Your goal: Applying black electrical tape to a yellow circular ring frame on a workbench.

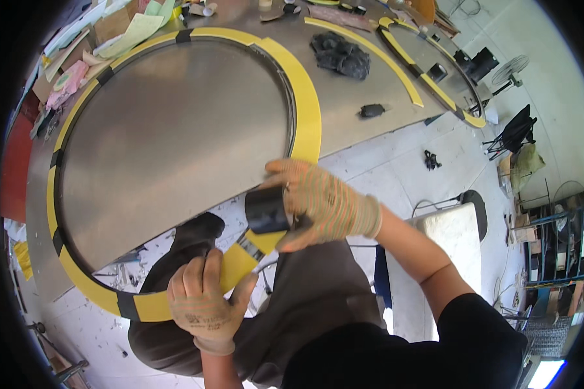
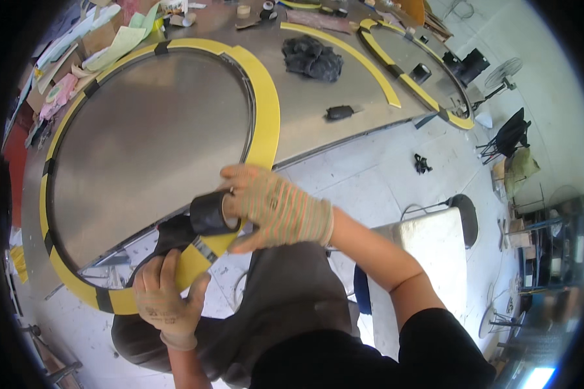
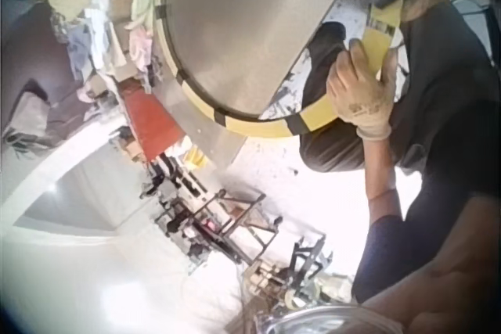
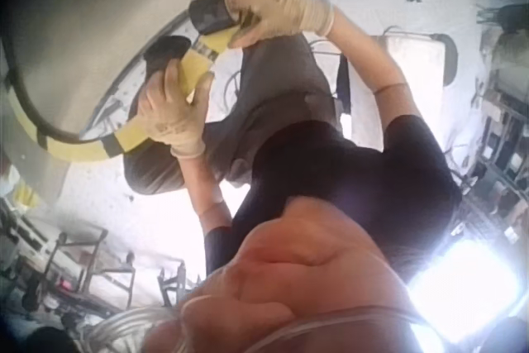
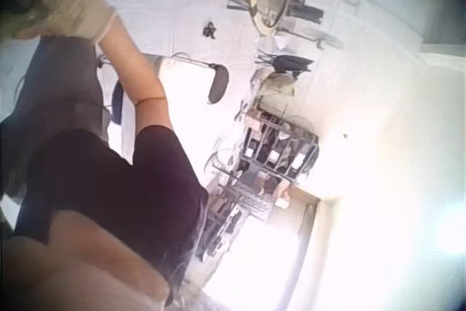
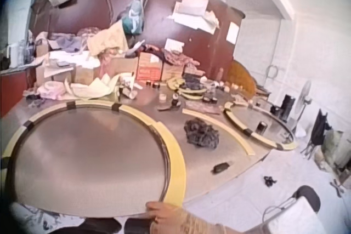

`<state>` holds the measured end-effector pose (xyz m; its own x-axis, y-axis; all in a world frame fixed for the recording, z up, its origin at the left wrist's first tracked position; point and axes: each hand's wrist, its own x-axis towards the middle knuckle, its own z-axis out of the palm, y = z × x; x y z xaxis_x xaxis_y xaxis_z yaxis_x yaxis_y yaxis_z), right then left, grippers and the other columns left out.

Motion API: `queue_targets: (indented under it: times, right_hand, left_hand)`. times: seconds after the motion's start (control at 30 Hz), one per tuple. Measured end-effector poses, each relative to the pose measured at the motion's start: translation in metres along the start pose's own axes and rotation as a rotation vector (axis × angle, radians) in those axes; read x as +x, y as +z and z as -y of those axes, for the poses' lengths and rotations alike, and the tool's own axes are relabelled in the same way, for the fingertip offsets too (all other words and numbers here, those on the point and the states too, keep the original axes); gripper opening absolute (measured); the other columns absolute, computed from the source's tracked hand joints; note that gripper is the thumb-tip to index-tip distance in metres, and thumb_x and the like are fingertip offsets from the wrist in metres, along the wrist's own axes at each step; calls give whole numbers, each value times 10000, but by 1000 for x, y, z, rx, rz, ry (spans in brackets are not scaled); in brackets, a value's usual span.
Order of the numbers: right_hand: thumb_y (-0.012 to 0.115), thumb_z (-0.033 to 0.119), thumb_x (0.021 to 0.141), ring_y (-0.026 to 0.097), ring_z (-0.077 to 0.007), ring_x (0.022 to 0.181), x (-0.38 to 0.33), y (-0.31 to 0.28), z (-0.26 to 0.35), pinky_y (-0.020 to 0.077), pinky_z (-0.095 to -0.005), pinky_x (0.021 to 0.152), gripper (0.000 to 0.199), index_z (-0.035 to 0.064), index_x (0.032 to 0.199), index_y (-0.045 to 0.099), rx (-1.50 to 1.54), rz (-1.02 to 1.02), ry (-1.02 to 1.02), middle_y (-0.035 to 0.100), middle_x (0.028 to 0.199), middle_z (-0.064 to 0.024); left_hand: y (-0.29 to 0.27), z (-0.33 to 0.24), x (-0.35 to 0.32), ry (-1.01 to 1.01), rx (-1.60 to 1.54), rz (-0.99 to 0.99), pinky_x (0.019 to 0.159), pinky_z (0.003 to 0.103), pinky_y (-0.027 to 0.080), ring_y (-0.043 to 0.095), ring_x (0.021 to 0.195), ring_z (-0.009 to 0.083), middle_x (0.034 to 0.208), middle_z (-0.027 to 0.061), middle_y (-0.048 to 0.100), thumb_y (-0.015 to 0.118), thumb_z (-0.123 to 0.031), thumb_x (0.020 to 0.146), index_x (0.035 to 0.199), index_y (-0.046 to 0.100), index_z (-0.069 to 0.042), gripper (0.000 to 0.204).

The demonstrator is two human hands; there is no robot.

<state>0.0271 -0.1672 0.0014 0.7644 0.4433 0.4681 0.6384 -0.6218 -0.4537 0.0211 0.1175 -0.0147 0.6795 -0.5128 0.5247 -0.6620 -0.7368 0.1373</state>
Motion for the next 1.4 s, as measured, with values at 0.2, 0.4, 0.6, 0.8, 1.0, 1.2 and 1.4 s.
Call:
queue_targets:
  times: [0.2, 0.4, 0.6, 0.8, 1.0, 1.2, 1.4]
  right_hand:
    - [822, 479, 751, 571, -376, 1210, 1, 40, 27, 473, -486, 1032, 437, 120, 922, 642, -47, -109, 2, 659, 1128, -134]
    - [814, 478, 753, 603, -342, 1142, 9, 53, 43, 495, -461, 985, 424, 149, 972, 661, -100, -71, 39, 656, 948, -79]
    - [828, 456, 746, 622, -302, 1050, 15, 43, 42, 504, -440, 900, 409, 165, 979, 660, -47, -57, 29, 642, 912, -46]
    - [831, 444, 744, 624, -302, 959, 13, 37, 39, 501, -427, 845, 412, 146, 973, 663, -59, 7, 42, 621, 878, -49]
    - [826, 447, 744, 630, -304, 944, 16, 41, 37, 504, -437, 833, 409, 130, 940, 660, -49, -30, 24, 623, 875, -61]
    - [821, 433, 738, 629, -315, 899, 14, 38, 39, 492, -438, 807, 411, 110, 923, 647, -20, 16, 63, 602, 853, -68]
    - [817, 397, 760, 629, -318, 898, 14, 31, 39, 487, -421, 801, 378, 94, 895, 636, 36, -8, 10, 600, 859, -71]
  left_hand:
    - [-12, 26, -15, 68, 23, -26, 847, 439, 497, 580, 971, 306, 1082, 66, 562, 675, -641, 881, 1187, 685, -107, 617]
    - [-18, 42, -24, 3, -55, 17, 858, 421, 525, 600, 993, 267, 1073, 36, 594, 790, -629, 758, 1159, 721, -144, 633]
    - [-28, 34, -14, -43, -128, 126, 867, 426, 491, 583, 990, 280, 1080, 47, 599, 842, -551, 713, 1168, 734, -128, 631]
    - [-27, 25, -8, -53, -163, 123, 881, 431, 459, 563, 996, 290, 1081, 62, 601, 844, -467, 731, 1190, 734, -120, 586]
    - [-25, 18, 0, -103, -206, 168, 892, 441, 448, 569, 990, 284, 1100, 53, 617, 855, -407, 707, 1206, 732, -130, 584]
    - [-23, 13, 1, -95, -267, 133, 894, 447, 459, 580, 1028, 300, 1133, 66, 631, 875, -360, 711, 1189, 719, -107, 563]
    - [-15, 9, -1, 5, -200, 28, 918, 455, 460, 576, 1069, 322, 1171, 99, 623, 861, -320, 747, 1223, 672, -92, 561]
